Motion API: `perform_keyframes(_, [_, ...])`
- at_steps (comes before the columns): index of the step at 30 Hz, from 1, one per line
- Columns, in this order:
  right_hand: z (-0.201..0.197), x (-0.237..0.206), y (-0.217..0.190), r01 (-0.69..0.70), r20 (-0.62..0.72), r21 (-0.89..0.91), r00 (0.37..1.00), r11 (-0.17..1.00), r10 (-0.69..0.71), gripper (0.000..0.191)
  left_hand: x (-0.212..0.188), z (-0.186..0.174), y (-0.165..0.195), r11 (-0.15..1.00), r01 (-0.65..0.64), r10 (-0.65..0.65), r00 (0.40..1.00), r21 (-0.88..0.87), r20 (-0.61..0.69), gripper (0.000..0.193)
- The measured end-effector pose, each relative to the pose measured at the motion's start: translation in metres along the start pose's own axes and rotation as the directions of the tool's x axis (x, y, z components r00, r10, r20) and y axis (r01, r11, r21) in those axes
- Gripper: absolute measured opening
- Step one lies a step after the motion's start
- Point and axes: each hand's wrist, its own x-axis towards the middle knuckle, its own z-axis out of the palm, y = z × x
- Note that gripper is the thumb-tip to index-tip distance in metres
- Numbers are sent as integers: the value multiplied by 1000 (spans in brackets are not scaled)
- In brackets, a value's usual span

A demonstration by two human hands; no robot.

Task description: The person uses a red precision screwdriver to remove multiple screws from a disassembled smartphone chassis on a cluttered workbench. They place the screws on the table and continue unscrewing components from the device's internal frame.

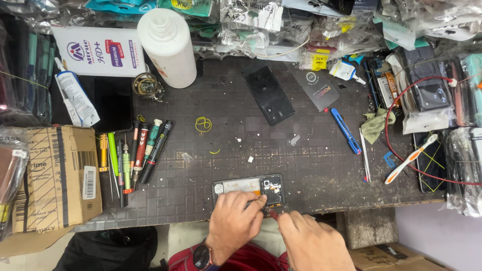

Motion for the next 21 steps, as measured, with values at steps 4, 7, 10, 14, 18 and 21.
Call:
perform_keyframes(4, [-1, 4, 1, -74, 49, 57, 996, 996, 71, 22, 0, 0, 0, 1000, 5, -6, 1000, 4, 3, 23])
perform_keyframes(7, [7, 9, 5, 9, -122, 214, 992, 977, 18, 23, 0, 0, 1, 1000, 17, -17, 1000, -7, 11, 24])
perform_keyframes(10, [21, 9, 6, 68, -252, 434, 966, 898, 49, 25, 3, -2, 2, 998, 42, -42, 999, -40, 24, 27])
perform_keyframes(14, [44, 9, -1, 16, -259, 511, 956, 859, 137, 29, 10, -12, 8, 989, 107, -102, 993, -106, 56, 30])
perform_keyframes(18, [59, 14, -5, 342, -612, 435, 791, 833, -5, 47, 21, -27, 14, 963, 179, -165, 983, -202, 81, 23])
perform_keyframes(21, [62, 16, -7, 414, -683, 417, 730, 809, -22, 55, 36, -39, 12, 967, 156, -155, 988, -199, 18, 17])
